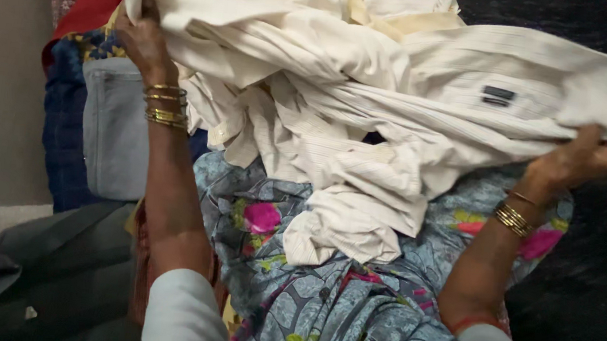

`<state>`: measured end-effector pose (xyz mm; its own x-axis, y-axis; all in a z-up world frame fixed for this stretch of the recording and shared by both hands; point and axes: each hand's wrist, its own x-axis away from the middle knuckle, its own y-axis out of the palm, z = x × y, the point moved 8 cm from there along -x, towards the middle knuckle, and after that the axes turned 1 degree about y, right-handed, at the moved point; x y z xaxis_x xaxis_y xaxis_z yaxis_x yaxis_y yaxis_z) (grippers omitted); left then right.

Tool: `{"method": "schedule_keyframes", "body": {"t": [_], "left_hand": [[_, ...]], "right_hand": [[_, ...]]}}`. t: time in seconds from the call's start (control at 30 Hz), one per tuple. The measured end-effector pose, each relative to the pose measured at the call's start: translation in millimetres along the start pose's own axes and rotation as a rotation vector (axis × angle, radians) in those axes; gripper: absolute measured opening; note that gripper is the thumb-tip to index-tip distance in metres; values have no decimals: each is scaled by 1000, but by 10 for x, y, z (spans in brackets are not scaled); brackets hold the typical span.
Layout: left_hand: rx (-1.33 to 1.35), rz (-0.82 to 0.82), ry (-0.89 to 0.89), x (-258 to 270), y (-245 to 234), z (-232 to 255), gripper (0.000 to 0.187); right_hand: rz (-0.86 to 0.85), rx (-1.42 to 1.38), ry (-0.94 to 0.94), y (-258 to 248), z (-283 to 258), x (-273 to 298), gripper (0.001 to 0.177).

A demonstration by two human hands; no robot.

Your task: The person folds a patterned garment and several white shirts while sitting on the floor, handling each item individually and smoothing the fabric by hand.

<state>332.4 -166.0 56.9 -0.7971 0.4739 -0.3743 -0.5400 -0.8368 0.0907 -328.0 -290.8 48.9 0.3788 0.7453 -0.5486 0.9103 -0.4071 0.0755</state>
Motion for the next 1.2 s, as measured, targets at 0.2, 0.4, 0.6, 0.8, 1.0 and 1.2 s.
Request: {"method": "schedule_keyframes", "body": {"t": [0.2, 0.4, 0.6, 0.8, 1.0, 1.2], "left_hand": [[-631, -254, 169, 419, 523, -29, 65], [-800, -998, 325, 1797, 1957, 363, 84], [-994, -1151, 444, 2352, 2508, 166, 78], [-990, -1009, 413, 1898, 2556, -587, 62], [-621, -488, 265, 859, 2133, -488, 48], [-671, -20, 691, -12, 1460, -557, 20]], "right_hand": [[-274, 431, -358, 496, -362, 152, 41], [-791, 275, -61, 1394, -518, 773, 62], [-880, 314, -40, 1425, -471, 934, 56], [-1109, 530, 102, 1406, -49, 1135, 46], [-1167, 444, -121, 1460, 24, 1435, 31], [-1316, 542, -114, 1547, 155, 1511, 22]]}}
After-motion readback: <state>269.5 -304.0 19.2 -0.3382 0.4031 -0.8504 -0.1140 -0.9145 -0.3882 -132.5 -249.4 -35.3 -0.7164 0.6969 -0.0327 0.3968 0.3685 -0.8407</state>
